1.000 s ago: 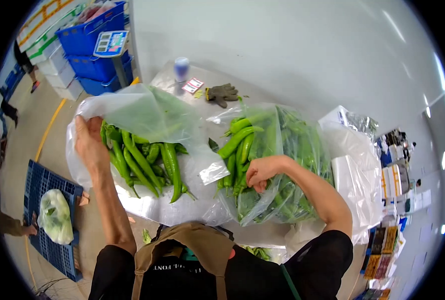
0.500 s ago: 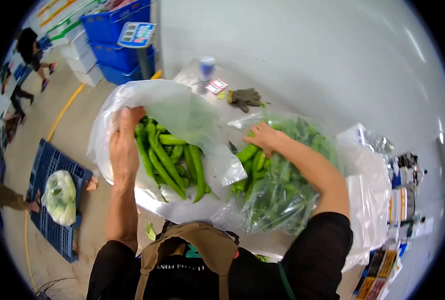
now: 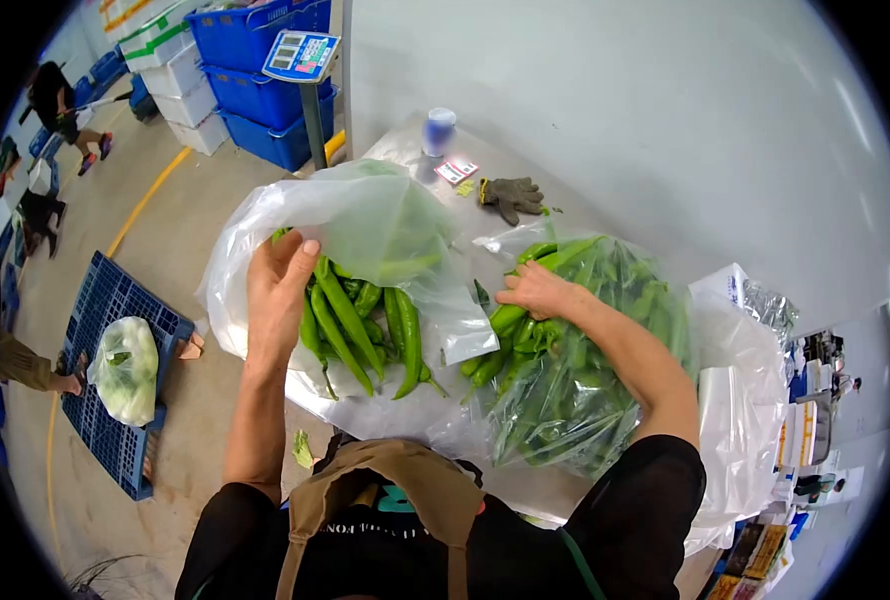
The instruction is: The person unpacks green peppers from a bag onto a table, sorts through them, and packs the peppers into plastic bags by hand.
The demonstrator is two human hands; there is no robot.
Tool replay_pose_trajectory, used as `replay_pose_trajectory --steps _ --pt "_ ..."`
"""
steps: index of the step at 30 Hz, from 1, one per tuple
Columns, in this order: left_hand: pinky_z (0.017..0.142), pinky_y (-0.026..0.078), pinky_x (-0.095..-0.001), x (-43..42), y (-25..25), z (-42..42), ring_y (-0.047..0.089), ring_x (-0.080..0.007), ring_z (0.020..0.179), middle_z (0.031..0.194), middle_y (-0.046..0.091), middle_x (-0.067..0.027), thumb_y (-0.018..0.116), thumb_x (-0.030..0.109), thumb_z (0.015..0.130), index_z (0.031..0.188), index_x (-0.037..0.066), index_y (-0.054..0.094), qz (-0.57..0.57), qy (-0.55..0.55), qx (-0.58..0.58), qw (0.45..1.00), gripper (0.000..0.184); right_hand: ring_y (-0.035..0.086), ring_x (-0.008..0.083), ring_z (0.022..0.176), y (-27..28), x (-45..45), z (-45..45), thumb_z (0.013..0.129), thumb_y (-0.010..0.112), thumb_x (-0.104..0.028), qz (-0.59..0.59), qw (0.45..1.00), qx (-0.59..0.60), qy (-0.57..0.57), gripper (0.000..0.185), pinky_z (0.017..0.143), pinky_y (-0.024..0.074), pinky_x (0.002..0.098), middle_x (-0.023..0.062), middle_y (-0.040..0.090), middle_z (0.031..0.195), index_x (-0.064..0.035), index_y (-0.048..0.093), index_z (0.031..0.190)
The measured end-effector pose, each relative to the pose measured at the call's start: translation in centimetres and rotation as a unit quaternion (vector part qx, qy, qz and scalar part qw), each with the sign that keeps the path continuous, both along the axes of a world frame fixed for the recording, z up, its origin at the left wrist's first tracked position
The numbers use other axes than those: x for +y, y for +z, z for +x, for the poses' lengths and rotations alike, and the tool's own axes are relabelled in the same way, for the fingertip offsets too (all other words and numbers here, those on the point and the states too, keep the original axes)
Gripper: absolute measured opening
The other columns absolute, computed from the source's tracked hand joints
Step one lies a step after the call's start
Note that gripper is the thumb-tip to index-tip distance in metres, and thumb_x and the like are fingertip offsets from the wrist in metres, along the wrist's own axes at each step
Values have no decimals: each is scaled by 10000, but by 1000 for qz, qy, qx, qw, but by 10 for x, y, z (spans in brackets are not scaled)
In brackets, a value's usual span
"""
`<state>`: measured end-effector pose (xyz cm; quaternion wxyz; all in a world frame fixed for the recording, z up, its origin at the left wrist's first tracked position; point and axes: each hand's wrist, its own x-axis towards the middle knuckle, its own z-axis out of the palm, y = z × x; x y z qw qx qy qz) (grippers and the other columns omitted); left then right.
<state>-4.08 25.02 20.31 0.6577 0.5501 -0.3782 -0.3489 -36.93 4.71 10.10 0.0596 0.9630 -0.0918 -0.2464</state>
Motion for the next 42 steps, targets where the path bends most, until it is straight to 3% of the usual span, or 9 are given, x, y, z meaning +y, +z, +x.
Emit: replay_pose_trajectory --steps 7,11,19,24,28,31,35,39,42 --pt "922 410 -339 -32 -26 -8 558 -241 1053 1150 587 -158 606 315 867 1217 -54 498 39 -83 -72 993 520 562 302 922 81 35 -4 559 732 -40 48 921 -371 -109 517 807 451 402 95 567 970 -93 551 1040" --pt "929 417 -392 -87 -24 -2 544 -267 1080 1170 577 -153 488 319 938 1239 1 503 105 -172 156 967 438 606 230 905 131 78 2 592 718 -41 175 778 -523 -301 536 831 467 355 108 615 1008 -53 557 1103" --pt "1022 334 -471 -136 45 26 438 -296 1223 1295 493 -172 372 370 982 1282 22 467 65 -312 206 925 469 577 162 840 114 127 85 594 707 -110 477 775 -230 -346 542 794 471 308 91 619 926 3 559 1102" --pt "1054 326 -401 -105 61 28 416 -295 1248 1339 455 -175 385 431 968 1288 -22 459 94 -269 -59 957 560 570 168 830 24 60 146 652 713 -75 566 618 -202 -507 445 745 482 339 51 611 907 -79 585 1078" --pt "983 354 -375 -116 34 30 461 -289 1187 1297 497 -183 387 465 941 1242 -13 522 92 -233 -117 961 580 589 182 879 26 5 203 785 692 -190 642 342 -431 -534 383 750 494 331 92 606 988 -69 549 1120" --pt "969 364 -366 -108 39 35 472 -279 1164 1297 498 -181 397 450 941 1271 5 506 77 -222 -112 965 566 594 201 929 31 -8 210 793 688 -222 581 377 -454 -560 470 793 494 328 125 594 1066 -29 510 1184" --pt "1036 355 -392 -108 29 37 407 -273 1256 1359 434 -154 361 422 971 1330 28 445 82 -235 -70 966 539 593 166 943 22 24 169 840 665 -262 346 743 -441 -364 551 815 489 308 124 600 1082 -33 460 1298" --pt "1018 356 -421 -109 2 27 428 -267 1229 1355 447 -137 343 472 967 1382 99 396 9 -248 -35 968 561 623 217 809 45 92 88 847 645 -250 592 738 -204 -252 419 734 490 325 102 667 935 -22 562 1188" --pt "948 403 -376 -102 -1 8 513 -231 1107 1259 519 -149 456 471 933 1382 82 389 9 -236 31 971 597 615 243 733 55 122 34 855 623 -275 455 851 -70 -254 386 684 481 344 145 661 831 -25 590 1147"
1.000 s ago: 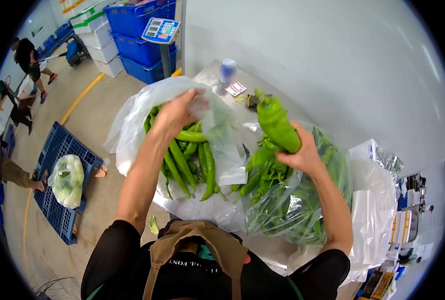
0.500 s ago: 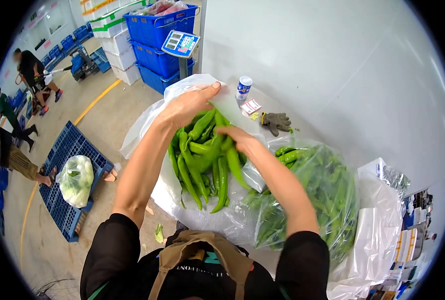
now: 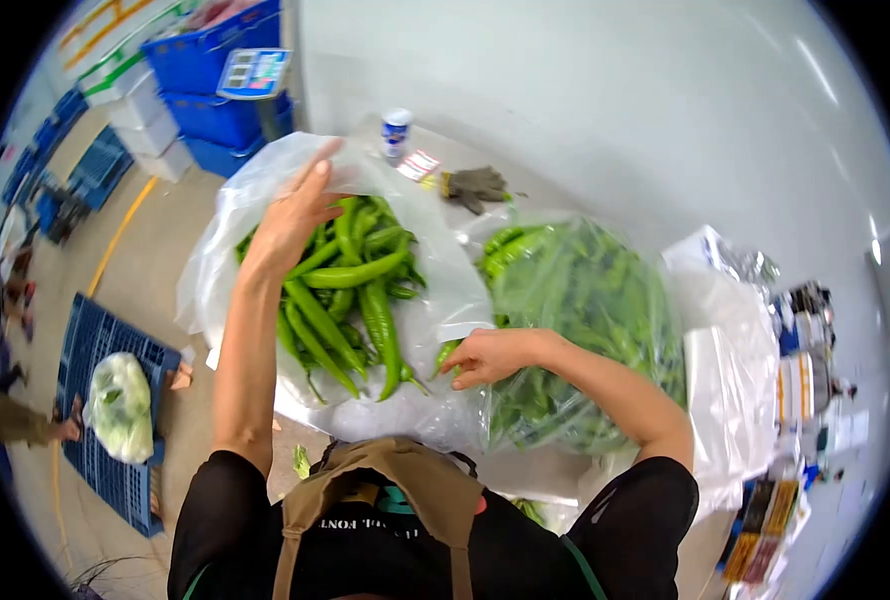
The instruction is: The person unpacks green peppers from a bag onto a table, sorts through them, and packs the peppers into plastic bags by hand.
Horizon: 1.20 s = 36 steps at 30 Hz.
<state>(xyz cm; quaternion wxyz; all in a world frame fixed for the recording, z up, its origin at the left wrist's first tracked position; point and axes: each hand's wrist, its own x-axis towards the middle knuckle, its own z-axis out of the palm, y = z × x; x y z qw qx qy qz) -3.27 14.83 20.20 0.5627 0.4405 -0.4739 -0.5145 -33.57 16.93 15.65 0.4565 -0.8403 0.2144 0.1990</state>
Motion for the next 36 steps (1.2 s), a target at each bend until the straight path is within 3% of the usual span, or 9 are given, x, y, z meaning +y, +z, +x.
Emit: replay_pose_trajectory --steps 6,9,11,14,18,19,24,29,36 --pt "667 486 -283 27 -35 -64 584 -126 692 770 647 -67 649 253 839 928 -22 653 17 -22 -89 996 289 605 340 728 66 39 -70 867 534 -207 -133 977 154 -72 264 670 478 410 210 635 803 -6 617 1016" --pt "821 492 -322 49 -53 -125 639 -204 886 935 679 -140 622 278 846 1014 -36 636 44 -355 -157 921 356 616 338 744 79 56 -101 872 510 -180 -189 948 216 -139 236 686 487 423 213 634 793 -10 610 1002" --pt "871 471 -336 52 -97 -172 623 -241 955 1013 658 -178 617 292 845 1107 -53 588 -6 -376 -172 911 434 623 337 751 78 66 -106 854 503 -145 -227 932 228 -167 201 680 489 436 206 624 762 -7 592 969" --pt "864 457 -370 14 -166 -221 607 -296 985 1080 627 -216 594 328 853 1161 -74 539 39 -165 -248 954 510 632 343 752 67 73 -73 797 497 -62 -316 908 231 -149 127 646 487 459 185 600 695 7 552 889" --pt "832 457 -386 -42 -240 -256 605 -322 957 1071 621 -226 573 402 862 1176 -100 519 238 -155 2 959 595 592 333 872 6 66 -10 736 514 -7 -315 925 -144 -154 180 732 466 437 216 589 936 1 553 911" --pt "813 458 -392 -60 -250 -254 594 -302 957 1083 606 -227 595 469 836 1165 -122 517 282 -199 -66 936 682 592 339 890 -27 46 -13 721 533 -13 -315 930 -76 -175 205 744 472 439 213 589 959 8 557 923" --pt "814 458 -381 -42 -211 -249 569 -271 1002 1152 575 -201 670 493 779 1192 -127 497 331 -167 16 929 764 622 364 903 -20 -22 -45 705 590 -51 -584 724 253 -267 250 754 517 438 213 629 960 51 607 932" --pt "760 475 -340 -40 -196 -249 582 -205 928 1093 607 -136 695 459 784 1167 -71 536 329 -208 63 919 674 627 380 856 -16 -62 -121 753 596 -108 -387 814 358 -244 458 744 513 412 236 606 1008 30 508 1180" --pt "769 498 -299 -40 -185 -245 611 -187 914 1102 607 -99 680 481 791 1231 -12 485 299 -300 119 898 689 385 330 1260 7 -48 -90 586 822 -227 -476 812 337 -11 993 963 368 518 158 385 1360 -135 276 1411"
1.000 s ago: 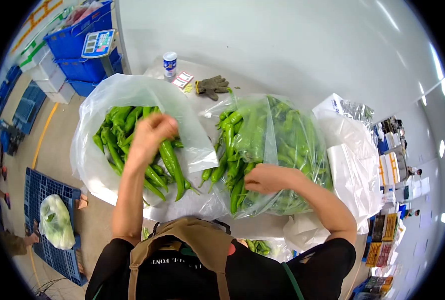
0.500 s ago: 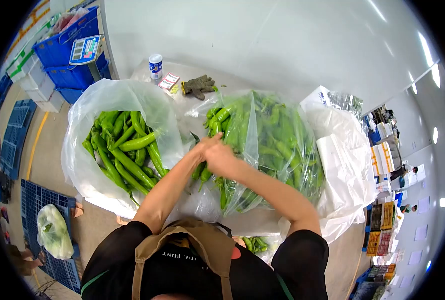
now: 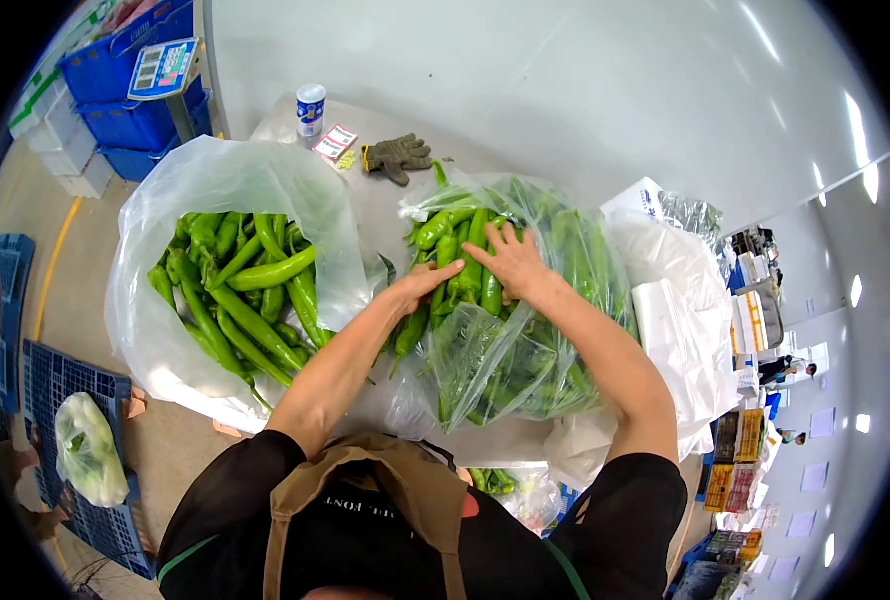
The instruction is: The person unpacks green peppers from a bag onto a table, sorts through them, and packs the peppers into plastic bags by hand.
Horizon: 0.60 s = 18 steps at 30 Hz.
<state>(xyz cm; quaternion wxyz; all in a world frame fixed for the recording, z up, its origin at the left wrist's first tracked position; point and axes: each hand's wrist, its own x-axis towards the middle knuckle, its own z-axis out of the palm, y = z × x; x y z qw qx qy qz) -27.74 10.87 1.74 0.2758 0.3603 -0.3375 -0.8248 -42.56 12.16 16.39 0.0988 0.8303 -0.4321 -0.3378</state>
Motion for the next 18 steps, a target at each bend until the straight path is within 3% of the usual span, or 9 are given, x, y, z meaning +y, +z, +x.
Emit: replay_pose_trajectory --steps 2,6,10,11,14,18 --pt "827 502 -327 -6 -14 -2 607 -205 976 1153 593 -114 663 473 809 1260 7 468 2 -11 33 999 678 290 314 1327 -13 -19 -15 518 860 -256 42 990 -39 128 1071 1015 297 536 101 313 1420 -146 282 1413" --pt "867 507 -359 -14 -26 7 599 -214 1027 1206 572 -110 577 458 876 1275 48 466 80 -25 141 986 583 330 295 1305 -28 -35 -21 509 841 -207 73 957 -254 120 956 1026 283 510 110 399 1365 -116 386 1345" --pt "866 507 -360 -17 -30 16 598 -208 1024 1195 579 -96 511 476 905 1258 52 483 105 1 212 972 553 436 302 1199 -49 -54 -7 543 798 -154 30 938 -296 175 778 958 370 426 97 494 1273 -80 476 1247" --pt "864 508 -357 -16 -26 18 600 -206 1017 1190 581 -94 511 478 904 1253 51 487 104 19 212 972 552 491 304 1117 -47 -57 -2 571 772 -166 30 929 -314 192 680 892 412 397 91 547 1184 -69 508 1190" --pt "837 521 -343 -20 -11 27 613 -196 976 1164 593 -91 511 477 905 1240 47 493 95 56 201 973 546 508 308 1112 -35 -67 6 618 737 -216 68 916 -365 154 652 881 424 399 131 539 1195 -67 502 1207" --pt "775 541 -309 -25 26 52 634 -180 903 1121 610 -100 522 469 903 1225 41 504 50 77 210 973 536 515 337 1103 -6 -70 26 573 800 -289 127 867 -479 52 751 921 413 411 154 552 1168 -47 488 1211"
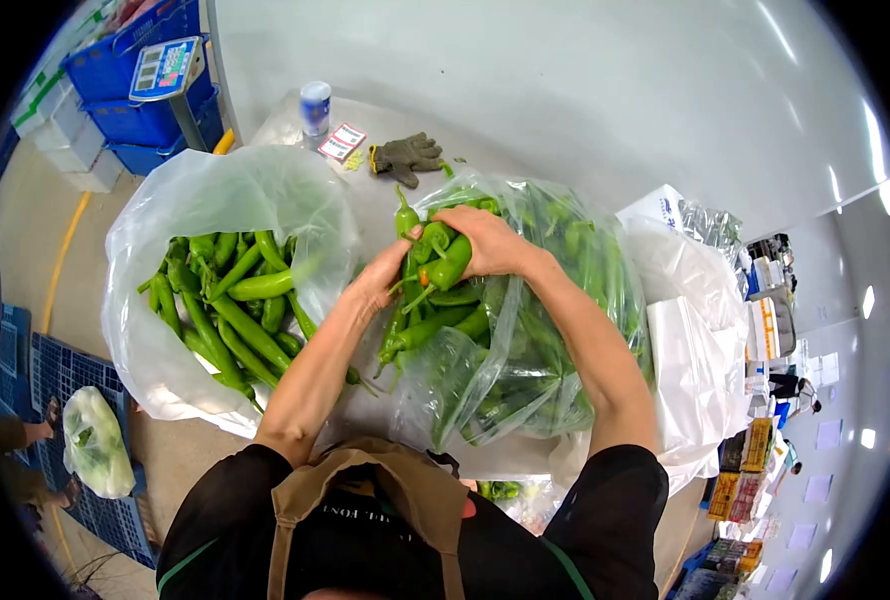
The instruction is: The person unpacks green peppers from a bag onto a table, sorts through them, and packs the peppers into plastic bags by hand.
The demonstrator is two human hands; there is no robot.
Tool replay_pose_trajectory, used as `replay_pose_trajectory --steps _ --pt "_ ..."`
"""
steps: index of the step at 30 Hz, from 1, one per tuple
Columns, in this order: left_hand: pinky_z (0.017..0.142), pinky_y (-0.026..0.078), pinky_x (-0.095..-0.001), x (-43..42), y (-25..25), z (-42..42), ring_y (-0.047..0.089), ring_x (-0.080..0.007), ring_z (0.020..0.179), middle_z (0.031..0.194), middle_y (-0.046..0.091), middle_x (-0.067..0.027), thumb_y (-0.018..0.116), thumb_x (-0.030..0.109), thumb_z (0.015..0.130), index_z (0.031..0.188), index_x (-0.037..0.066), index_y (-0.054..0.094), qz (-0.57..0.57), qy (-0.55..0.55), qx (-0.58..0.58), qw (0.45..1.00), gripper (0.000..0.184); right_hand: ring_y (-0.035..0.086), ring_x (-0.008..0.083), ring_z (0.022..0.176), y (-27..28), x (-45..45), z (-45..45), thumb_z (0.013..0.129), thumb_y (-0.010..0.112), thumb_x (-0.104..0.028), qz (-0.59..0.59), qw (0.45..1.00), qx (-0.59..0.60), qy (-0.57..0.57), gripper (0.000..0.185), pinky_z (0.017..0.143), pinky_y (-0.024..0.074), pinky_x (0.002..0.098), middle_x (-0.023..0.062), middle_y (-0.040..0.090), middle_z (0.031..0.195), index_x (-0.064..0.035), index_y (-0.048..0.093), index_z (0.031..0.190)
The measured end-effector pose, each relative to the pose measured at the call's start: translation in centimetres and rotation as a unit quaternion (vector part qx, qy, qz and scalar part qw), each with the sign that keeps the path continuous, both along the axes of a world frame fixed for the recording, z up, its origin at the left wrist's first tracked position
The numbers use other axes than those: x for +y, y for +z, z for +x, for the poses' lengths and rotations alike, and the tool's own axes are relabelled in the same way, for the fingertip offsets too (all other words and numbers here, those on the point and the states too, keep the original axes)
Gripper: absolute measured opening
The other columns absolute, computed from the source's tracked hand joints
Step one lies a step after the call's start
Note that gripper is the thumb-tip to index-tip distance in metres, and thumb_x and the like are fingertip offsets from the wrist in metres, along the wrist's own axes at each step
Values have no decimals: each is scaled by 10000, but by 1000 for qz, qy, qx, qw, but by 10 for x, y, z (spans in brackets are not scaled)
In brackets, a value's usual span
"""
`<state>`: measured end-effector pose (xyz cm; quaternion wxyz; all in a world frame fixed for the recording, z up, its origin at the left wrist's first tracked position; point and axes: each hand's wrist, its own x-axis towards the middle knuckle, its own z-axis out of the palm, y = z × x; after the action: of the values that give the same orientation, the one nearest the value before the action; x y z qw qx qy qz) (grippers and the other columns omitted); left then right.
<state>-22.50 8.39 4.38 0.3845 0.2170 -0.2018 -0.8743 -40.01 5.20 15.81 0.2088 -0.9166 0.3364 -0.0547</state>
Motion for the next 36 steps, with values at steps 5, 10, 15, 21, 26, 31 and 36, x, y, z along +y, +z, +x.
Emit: replay_pose_trajectory --steps 5,10,15,21,26,31,36 --pt "475 467 -314 5 52 24 544 -151 557 751 588 -59 493 539 893 1025 83 554 16 71 -31 997 478 592 229 978 29 2 17 558 846 -248 57 990 -112 -57 692 849 461 342 110 629 1051 -34 556 1149" --pt "432 389 -303 17 108 46 418 -128 364 486 477 -35 442 650 857 818 107 538 -6 33 -61 998 553 566 122 893 63 10 29 640 840 -228 242 928 -241 -151 532 818 453 286 45 656 957 -8 618 1071" --pt "405 392 -299 44 127 64 438 -130 370 516 499 -32 441 694 828 846 132 561 -36 50 -49 997 575 577 136 902 89 34 49 659 824 -246 233 932 -246 -124 530 815 457 290 59 657 983 -4 624 1086" --pt "379 383 -285 122 102 105 461 -131 388 534 509 -4 472 594 868 779 144 546 55 60 80 993 465 609 143 868 107 95 115 670 800 -321 256 952 -138 -91 536 787 478 299 72 671 966 -10 636 1074" --pt "467 336 -281 182 45 141 375 -97 381 494 446 15 443 654 851 769 158 542 174 120 79 974 513 629 187 885 55 129 182 676 794 -320 334 937 -63 -86 551 811 482 310 98 659 1017 -25 628 1111" --pt "457 399 -262 153 4 206 477 -137 451 582 497 7 515 607 842 869 111 567 164 213 226 936 499 639 239 896 -9 71 245 698 801 -257 535 809 -167 -173 555 804 527 367 131 650 1050 6 590 1139" --pt "607 507 -299 79 8 242 577 -186 684 768 571 -64 541 394 912 991 64 581 36 506 25 861 341 631 293 914 -42 -10 284 780 721 -253 204 882 -329 -269 516 754 538 418 203 604 1095 86 532 1119"
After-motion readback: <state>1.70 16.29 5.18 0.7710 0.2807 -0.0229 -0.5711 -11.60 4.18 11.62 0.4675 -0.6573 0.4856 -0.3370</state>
